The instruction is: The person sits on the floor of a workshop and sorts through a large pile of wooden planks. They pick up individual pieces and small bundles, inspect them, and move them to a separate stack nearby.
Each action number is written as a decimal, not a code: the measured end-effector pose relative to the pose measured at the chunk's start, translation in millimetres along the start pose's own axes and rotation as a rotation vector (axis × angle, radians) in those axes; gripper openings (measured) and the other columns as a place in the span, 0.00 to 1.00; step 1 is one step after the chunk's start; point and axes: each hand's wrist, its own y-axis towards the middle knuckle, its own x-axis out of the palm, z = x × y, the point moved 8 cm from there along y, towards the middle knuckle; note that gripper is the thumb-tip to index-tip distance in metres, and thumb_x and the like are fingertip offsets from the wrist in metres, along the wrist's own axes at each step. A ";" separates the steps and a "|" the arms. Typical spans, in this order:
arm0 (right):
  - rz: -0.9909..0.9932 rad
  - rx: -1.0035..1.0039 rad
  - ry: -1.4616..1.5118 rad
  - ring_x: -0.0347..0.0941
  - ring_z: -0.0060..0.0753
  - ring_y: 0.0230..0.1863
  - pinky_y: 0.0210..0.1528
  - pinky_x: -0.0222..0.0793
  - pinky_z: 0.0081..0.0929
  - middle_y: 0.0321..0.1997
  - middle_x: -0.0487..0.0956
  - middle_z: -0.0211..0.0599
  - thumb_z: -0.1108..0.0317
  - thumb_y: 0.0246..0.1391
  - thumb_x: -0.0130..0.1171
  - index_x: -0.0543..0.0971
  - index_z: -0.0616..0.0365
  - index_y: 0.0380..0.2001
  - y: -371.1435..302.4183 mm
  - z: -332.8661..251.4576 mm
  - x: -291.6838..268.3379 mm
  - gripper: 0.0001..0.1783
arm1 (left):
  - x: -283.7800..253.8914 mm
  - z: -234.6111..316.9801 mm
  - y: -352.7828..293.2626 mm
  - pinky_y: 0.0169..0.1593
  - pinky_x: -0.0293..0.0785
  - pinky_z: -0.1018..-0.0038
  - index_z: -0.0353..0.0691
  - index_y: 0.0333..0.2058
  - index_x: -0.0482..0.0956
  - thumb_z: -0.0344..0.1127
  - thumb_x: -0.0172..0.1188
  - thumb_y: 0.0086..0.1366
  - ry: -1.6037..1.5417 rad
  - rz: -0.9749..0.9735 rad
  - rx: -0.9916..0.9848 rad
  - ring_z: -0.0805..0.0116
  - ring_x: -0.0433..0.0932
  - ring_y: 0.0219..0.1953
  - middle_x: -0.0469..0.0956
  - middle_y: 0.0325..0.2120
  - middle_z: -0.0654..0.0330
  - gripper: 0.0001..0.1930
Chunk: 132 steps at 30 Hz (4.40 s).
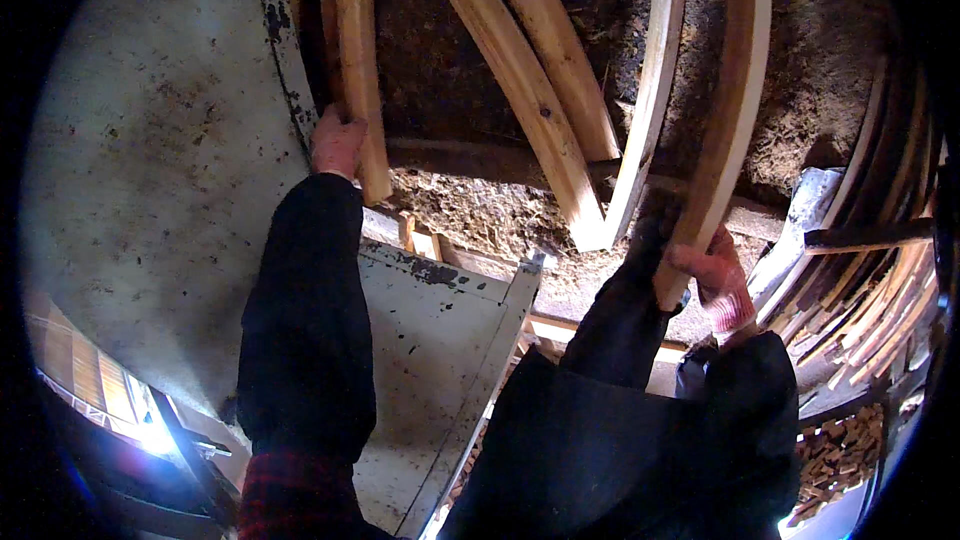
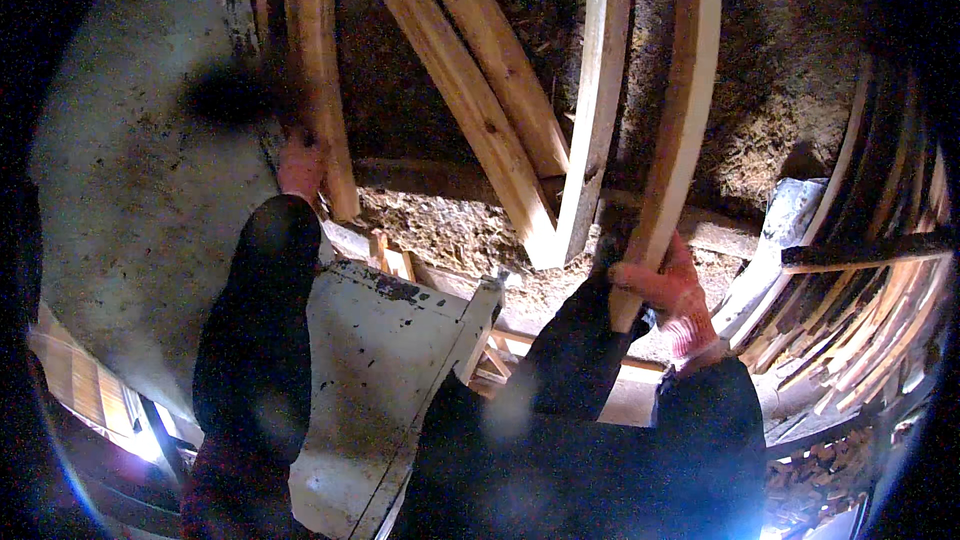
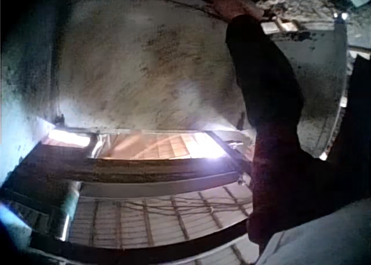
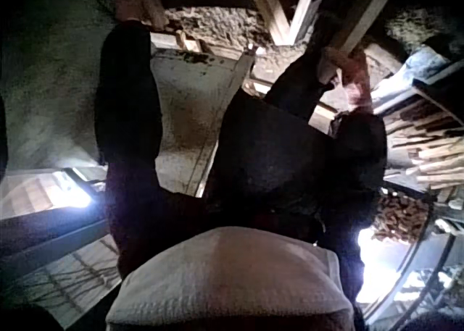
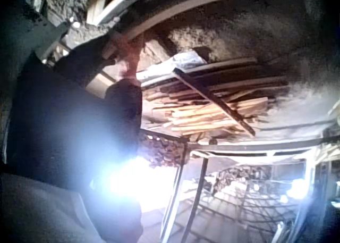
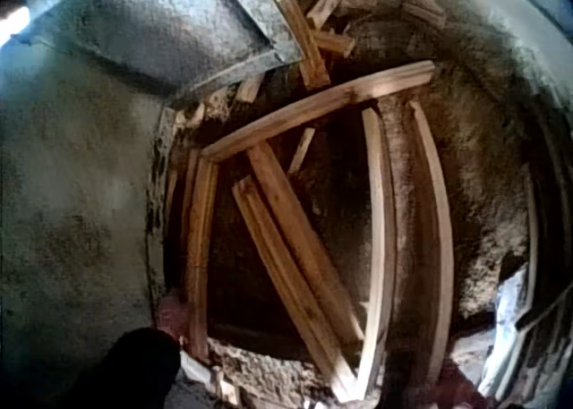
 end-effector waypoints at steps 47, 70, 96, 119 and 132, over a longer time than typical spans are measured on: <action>0.852 -0.866 -1.899 0.34 0.48 0.76 0.73 0.40 0.50 0.76 0.43 0.40 0.31 0.53 0.50 0.50 0.39 0.71 135.7 -493.8 -40.5 0.48 | 57.1 275.6 -142.5 0.59 0.68 0.64 0.34 0.67 0.42 0.32 0.74 0.45 -1.217 -0.098 -0.326 0.56 0.70 0.55 0.67 0.56 0.47 0.57; 0.534 -0.136 -1.911 0.40 0.51 0.74 0.72 0.46 0.47 0.75 0.48 0.41 0.35 0.56 0.49 0.52 0.40 0.70 177.8 -465.2 -40.9 0.44 | 47.4 274.3 -143.2 0.59 0.68 0.64 0.34 0.66 0.47 0.39 0.77 0.42 -1.128 -0.109 -0.387 0.54 0.71 0.55 0.67 0.56 0.45 0.57; -0.435 -0.179 -0.808 0.73 0.26 0.49 0.54 0.66 0.26 0.49 0.80 0.38 0.38 0.51 0.61 0.78 0.64 0.50 114.5 -168.9 52.1 0.38 | 104.4 241.6 -156.1 0.56 0.69 0.66 0.34 0.59 0.66 0.47 0.65 0.59 -1.719 -0.518 -0.494 0.64 0.72 0.52 0.73 0.50 0.56 0.34; -0.449 -0.091 -0.043 0.76 0.29 0.50 0.55 0.71 0.29 0.51 0.77 0.37 0.60 0.46 0.69 0.68 0.62 0.58 -137.8 -173.4 27.6 0.37 | -6.6 333.7 -370.7 0.60 0.69 0.62 0.33 0.57 0.67 0.41 0.56 0.64 -1.974 -0.968 -0.589 0.55 0.74 0.53 0.75 0.51 0.48 0.26; -0.126 0.237 0.394 0.79 0.33 0.43 0.46 0.78 0.33 0.46 0.80 0.42 0.53 0.54 0.61 0.72 0.63 0.53 -289.8 -115.2 -42.4 0.30 | -40.3 367.3 -465.8 0.52 0.76 0.66 0.32 0.55 0.70 0.50 0.54 0.67 -1.711 -0.979 -0.347 0.61 0.79 0.46 0.77 0.47 0.52 0.28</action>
